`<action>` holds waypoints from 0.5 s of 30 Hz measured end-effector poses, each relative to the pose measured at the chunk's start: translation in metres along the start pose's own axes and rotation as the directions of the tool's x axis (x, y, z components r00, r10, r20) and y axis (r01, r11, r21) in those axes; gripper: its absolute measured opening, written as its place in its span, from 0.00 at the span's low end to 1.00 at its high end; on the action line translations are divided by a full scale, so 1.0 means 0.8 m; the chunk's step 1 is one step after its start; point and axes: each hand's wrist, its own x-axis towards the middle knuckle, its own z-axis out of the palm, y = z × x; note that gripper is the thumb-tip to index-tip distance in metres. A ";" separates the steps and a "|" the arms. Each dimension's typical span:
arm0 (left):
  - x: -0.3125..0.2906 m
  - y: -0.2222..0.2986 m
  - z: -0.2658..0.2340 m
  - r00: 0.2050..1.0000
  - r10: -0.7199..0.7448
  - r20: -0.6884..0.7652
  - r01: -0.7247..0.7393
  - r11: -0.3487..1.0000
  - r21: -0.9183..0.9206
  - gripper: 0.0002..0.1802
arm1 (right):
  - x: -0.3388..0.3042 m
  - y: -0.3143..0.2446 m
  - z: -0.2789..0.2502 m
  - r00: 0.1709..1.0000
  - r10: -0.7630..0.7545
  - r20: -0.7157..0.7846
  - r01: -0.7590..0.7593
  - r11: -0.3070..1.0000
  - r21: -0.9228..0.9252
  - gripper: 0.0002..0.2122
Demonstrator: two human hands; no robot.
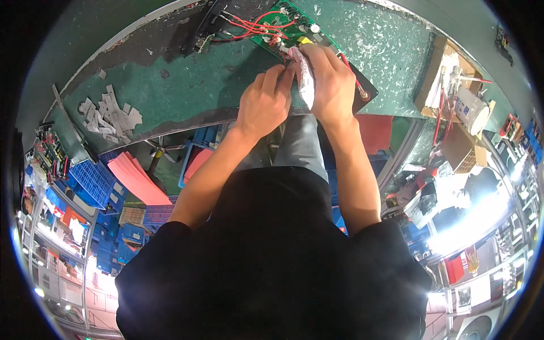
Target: Assembling and testing electronic circuit boards on a production line.
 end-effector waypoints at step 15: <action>-0.016 0.005 -0.019 0.998 0.057 0.003 -0.057 0.998 0.017 0.28 | -0.017 0.036 -0.100 0.506 0.846 -0.167 -0.213 0.311 0.926 0.06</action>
